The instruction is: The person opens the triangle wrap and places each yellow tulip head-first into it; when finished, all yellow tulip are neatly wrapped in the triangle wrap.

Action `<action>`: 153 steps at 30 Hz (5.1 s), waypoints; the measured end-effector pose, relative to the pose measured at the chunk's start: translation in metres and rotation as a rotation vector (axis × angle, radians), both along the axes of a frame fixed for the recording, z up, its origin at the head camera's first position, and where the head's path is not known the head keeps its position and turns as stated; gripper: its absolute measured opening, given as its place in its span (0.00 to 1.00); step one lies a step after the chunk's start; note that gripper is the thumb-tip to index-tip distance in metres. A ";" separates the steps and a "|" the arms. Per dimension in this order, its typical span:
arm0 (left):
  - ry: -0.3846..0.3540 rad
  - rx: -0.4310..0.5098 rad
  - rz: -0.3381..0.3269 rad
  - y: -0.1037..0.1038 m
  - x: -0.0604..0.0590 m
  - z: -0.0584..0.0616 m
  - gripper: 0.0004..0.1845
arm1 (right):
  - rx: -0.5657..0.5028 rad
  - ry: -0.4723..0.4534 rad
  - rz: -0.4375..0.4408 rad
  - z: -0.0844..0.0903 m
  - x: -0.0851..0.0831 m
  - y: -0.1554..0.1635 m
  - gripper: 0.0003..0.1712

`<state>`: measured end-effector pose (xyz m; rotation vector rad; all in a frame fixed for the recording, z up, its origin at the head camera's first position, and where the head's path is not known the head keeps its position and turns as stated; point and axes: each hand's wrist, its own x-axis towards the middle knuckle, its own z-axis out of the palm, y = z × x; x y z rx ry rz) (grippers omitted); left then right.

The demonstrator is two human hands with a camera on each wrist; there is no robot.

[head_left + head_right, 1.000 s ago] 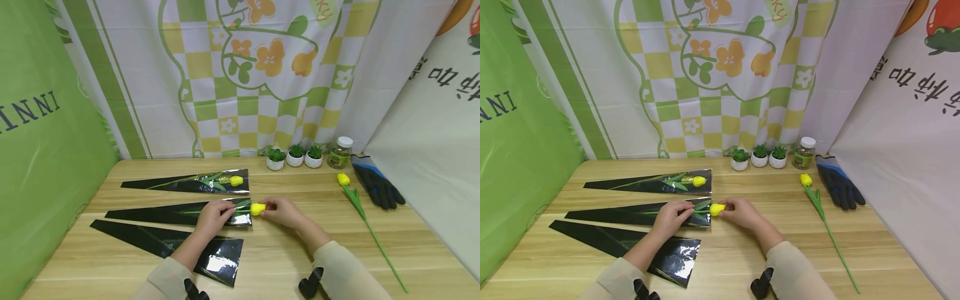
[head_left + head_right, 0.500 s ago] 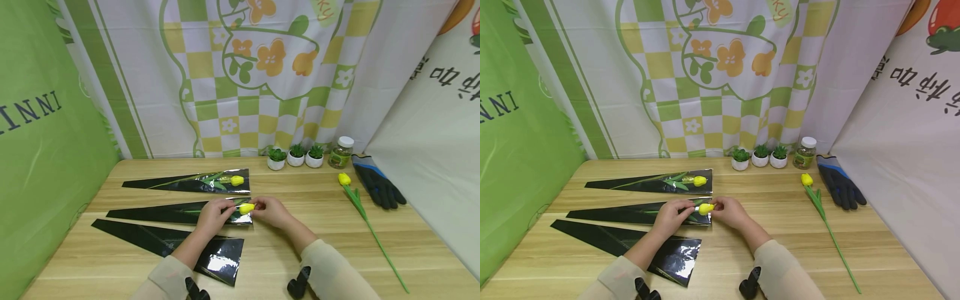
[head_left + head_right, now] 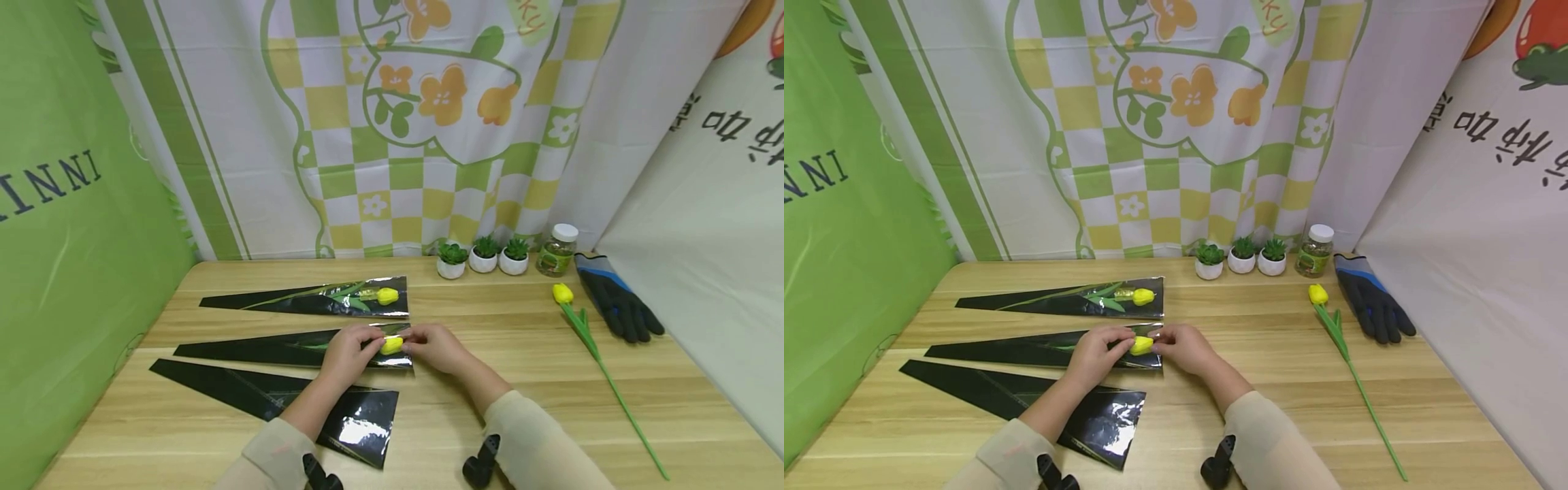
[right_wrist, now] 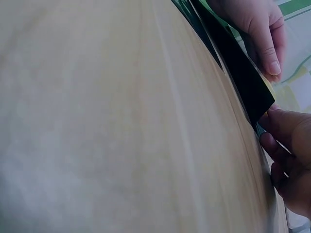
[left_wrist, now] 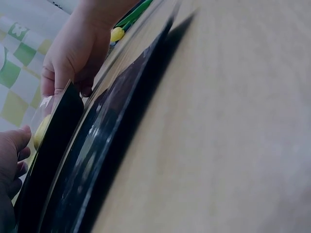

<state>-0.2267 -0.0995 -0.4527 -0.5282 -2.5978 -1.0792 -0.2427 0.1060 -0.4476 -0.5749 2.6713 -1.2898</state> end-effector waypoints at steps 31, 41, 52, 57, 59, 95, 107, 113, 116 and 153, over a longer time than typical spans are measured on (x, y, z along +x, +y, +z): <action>-0.092 -0.212 -0.088 -0.005 -0.013 0.007 0.13 | 0.012 0.002 -0.171 0.020 0.031 0.083 0.14; -0.098 -0.232 -0.061 -0.003 -0.027 0.005 0.14 | 0.143 -0.024 -0.272 0.036 0.058 0.157 0.22; -0.100 -0.216 -0.041 -0.002 -0.037 0.005 0.14 | 0.317 0.052 -0.399 0.033 0.082 0.232 0.25; -0.107 -0.220 -0.026 -0.001 -0.039 0.006 0.14 | 0.353 0.001 -0.415 0.028 0.089 0.257 0.29; -0.103 -0.224 -0.025 -0.002 -0.039 0.006 0.14 | 0.370 -0.013 -0.411 0.027 0.091 0.264 0.31; -0.008 -0.111 -0.122 -0.029 0.010 0.013 0.14 | 0.370 -0.080 -0.416 0.027 0.090 0.260 0.24; -0.115 -0.171 -0.433 -0.038 0.051 0.006 0.02 | 0.065 -0.132 -0.407 0.032 0.084 0.223 0.27; -0.160 -0.320 -0.473 -0.038 0.056 0.007 0.03 | -0.079 -0.162 -0.429 0.036 0.077 0.203 0.29; -0.156 -0.373 -0.456 -0.036 0.057 0.006 0.06 | -0.151 -0.174 -0.424 0.036 0.073 0.193 0.30; 0.051 -0.230 -0.206 0.007 0.043 -0.015 0.10 | -0.731 -0.261 -0.619 0.024 0.056 0.097 0.18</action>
